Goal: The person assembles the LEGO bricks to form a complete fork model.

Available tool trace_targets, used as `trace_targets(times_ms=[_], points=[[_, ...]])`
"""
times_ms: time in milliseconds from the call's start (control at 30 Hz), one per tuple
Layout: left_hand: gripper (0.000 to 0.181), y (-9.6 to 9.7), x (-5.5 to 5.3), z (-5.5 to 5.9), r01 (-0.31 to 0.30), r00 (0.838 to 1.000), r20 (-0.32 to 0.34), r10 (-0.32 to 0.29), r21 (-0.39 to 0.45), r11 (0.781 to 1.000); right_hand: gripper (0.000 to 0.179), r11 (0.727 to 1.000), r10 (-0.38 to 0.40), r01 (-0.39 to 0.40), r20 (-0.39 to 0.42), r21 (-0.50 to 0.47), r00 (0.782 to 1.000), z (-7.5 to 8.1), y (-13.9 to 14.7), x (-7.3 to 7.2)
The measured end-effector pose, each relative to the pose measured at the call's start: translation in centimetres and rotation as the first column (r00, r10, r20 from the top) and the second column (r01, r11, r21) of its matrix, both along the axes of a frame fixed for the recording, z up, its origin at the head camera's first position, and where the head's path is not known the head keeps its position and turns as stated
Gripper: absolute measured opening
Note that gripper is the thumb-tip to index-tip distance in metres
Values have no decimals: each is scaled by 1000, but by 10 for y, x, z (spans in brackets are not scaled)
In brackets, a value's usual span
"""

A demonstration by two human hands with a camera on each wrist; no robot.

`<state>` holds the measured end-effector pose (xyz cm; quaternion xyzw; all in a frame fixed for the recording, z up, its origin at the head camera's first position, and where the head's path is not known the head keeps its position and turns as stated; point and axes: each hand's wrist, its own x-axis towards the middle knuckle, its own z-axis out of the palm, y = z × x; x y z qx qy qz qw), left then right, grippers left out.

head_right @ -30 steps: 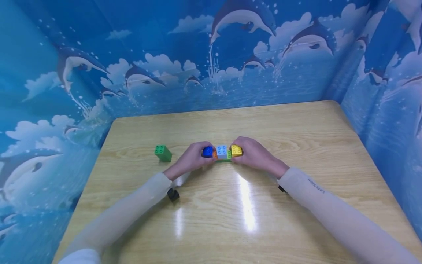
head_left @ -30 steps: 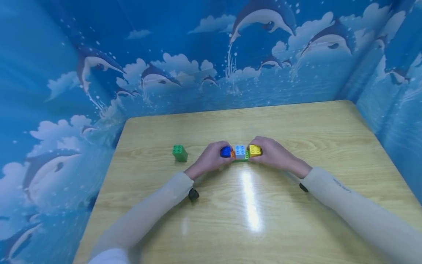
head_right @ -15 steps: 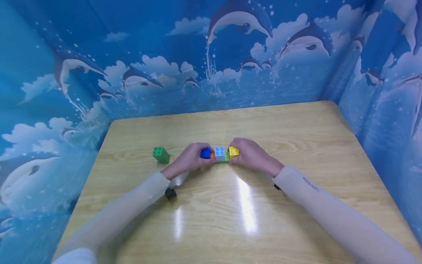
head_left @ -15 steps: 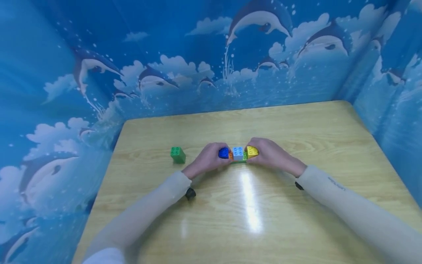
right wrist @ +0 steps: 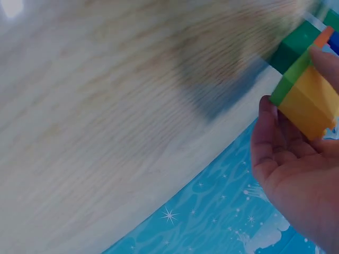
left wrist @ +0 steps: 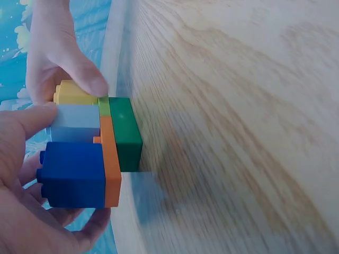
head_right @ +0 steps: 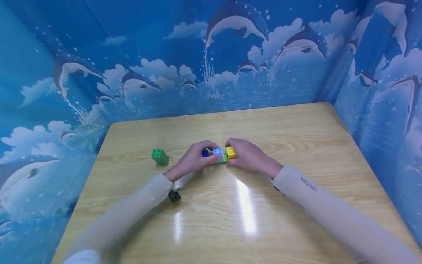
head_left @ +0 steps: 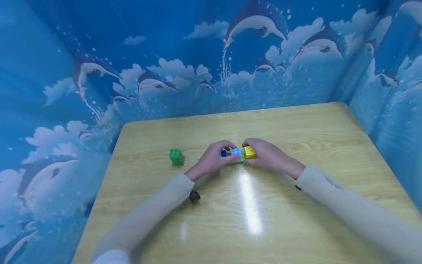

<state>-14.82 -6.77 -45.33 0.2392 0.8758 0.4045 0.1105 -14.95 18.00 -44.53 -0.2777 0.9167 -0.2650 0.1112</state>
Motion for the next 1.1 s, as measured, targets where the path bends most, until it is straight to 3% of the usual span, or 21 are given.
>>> trace_targets(times_ms=[267, 433, 667, 800, 1100], points=[[30, -1, -3, 2, 17, 999, -48, -17, 9, 1000, 34, 991, -24, 13, -81, -134, 996, 2, 2, 7], [31, 1, -1, 2, 27, 997, -69, -27, -11, 1000, 29, 987, -21, 13, -51, -160, 998, -2, 1, 8], [35, 4, 2, 1, -39, 999, -8, 39, 6, 999, 40, 989, 3, -15, -79, -146, 997, -3, 0, 8], [36, 4, 3, -1, -67, 998, -2, 67, 9, 998, 37, 985, 22, -38, -98, -167, 995, 1, -2, 5], [45, -9, 7, -3, -95, 995, 26, 94, 44, 994, 31, 956, -27, 45, 66, -289, 997, -4, -5, 2]])
